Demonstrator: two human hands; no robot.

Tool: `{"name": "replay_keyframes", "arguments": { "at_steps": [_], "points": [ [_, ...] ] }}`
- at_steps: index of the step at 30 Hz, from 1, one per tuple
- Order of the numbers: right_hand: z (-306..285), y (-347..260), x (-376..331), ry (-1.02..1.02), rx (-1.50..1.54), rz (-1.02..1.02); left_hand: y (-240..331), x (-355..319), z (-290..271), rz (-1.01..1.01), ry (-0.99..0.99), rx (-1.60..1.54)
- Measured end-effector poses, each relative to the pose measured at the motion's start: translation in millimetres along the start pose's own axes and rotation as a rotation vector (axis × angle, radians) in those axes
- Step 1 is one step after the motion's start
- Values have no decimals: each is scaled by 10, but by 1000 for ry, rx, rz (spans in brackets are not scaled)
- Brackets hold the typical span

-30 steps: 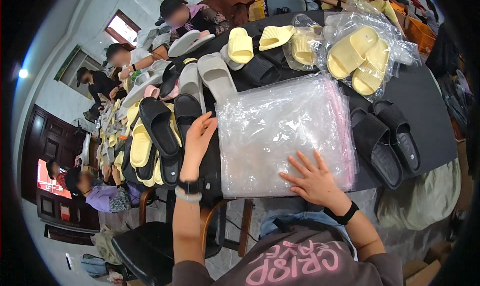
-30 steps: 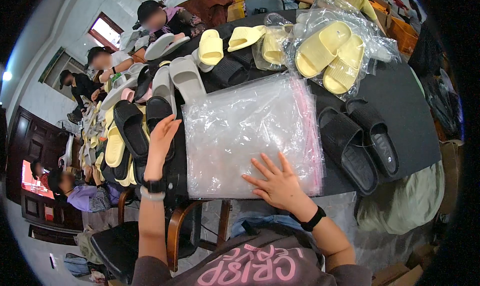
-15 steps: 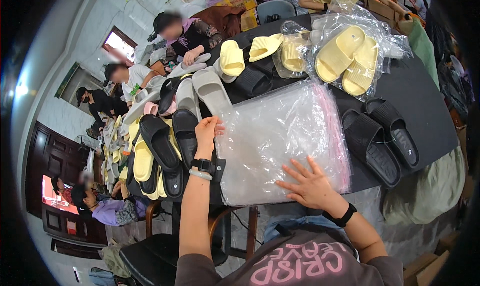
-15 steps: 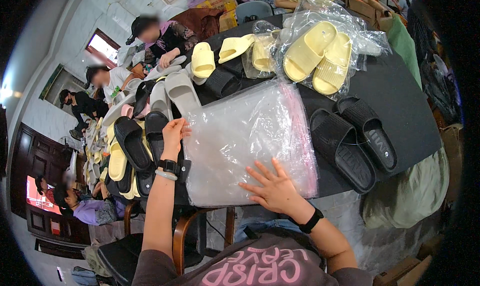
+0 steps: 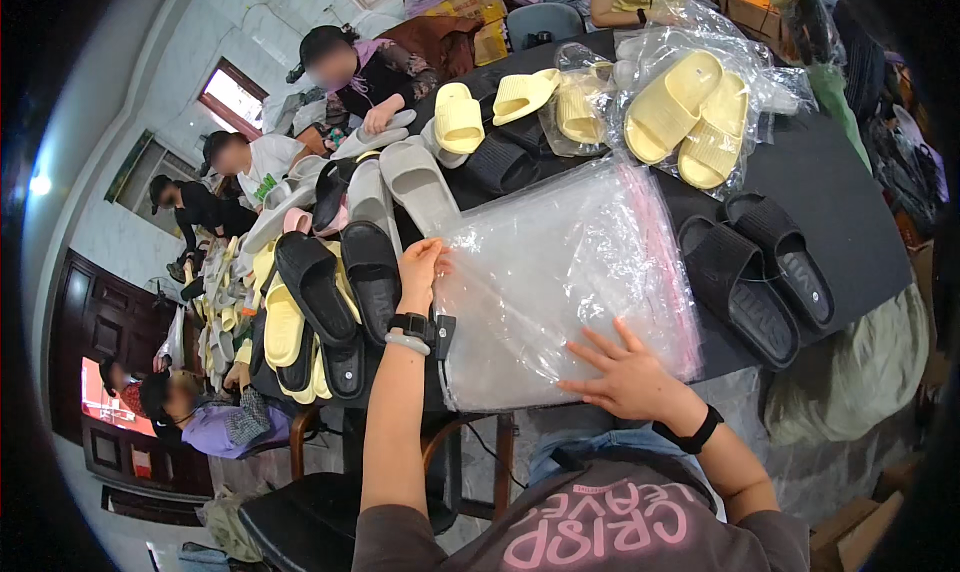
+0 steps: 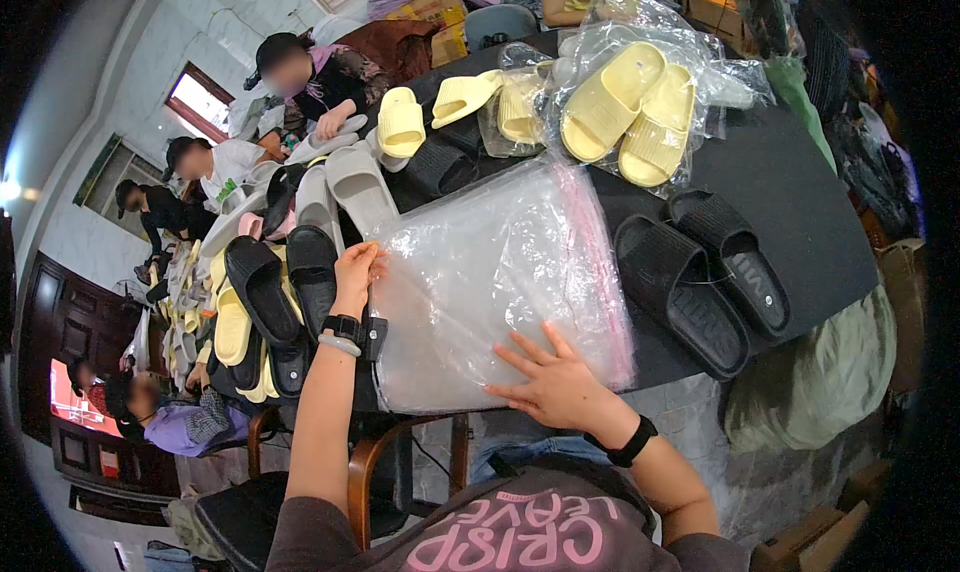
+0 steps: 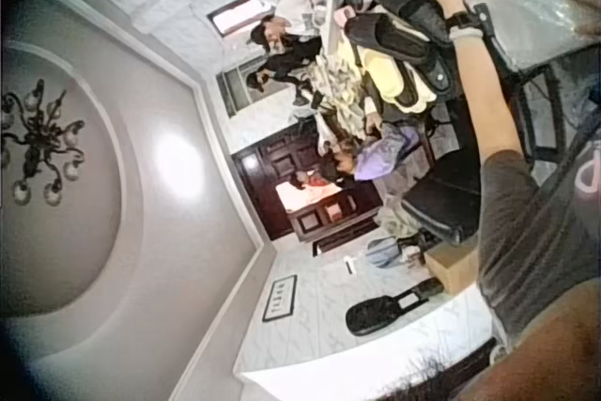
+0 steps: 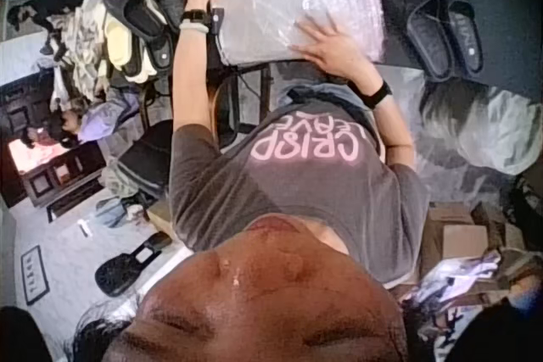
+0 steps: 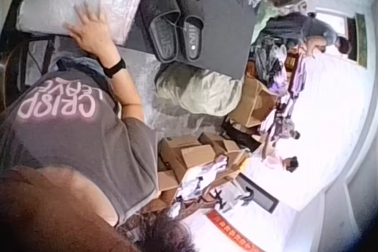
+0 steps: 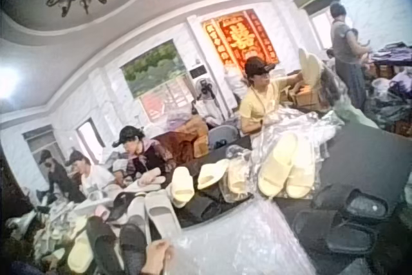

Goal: The person repeatedly picks up pairs of black and yellow slippers, places them into clear plastic bags, and sets the packaged pairs aside on the table. The person handles the slippers and bags by hand throughout the clip.

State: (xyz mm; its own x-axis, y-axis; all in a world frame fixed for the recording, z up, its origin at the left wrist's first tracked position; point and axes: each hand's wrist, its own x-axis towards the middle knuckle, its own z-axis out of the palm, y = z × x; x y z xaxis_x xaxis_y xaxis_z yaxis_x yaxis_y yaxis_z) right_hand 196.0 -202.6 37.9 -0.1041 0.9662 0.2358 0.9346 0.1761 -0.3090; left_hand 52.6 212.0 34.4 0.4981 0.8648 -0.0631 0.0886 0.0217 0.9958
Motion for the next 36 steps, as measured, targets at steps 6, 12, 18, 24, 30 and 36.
{"name": "replay_keyframes", "arguments": {
  "at_steps": [6, 12, 18, 24, 30, 36],
  "points": [
    [10, 14, -16, -23, 7, -9, 19, -45, 26, 6, 27, 38],
    [21, 13, -11, -34, 15, -7, 313, -515, -62, 405, 41, 549],
    [-45, -3, 2, -38, 23, -2, 220, -1574, 112, 563, -329, 1062],
    [-249, -149, 102, -4, 27, 105, -191, -1839, 239, 599, -206, 1267],
    [-280, 4, 217, 134, -176, 315, -205, -1872, 300, 606, -189, 1271],
    [-154, 291, 112, 134, -212, 533, -243, -1896, 282, 579, -125, 1268]
  ]
}}
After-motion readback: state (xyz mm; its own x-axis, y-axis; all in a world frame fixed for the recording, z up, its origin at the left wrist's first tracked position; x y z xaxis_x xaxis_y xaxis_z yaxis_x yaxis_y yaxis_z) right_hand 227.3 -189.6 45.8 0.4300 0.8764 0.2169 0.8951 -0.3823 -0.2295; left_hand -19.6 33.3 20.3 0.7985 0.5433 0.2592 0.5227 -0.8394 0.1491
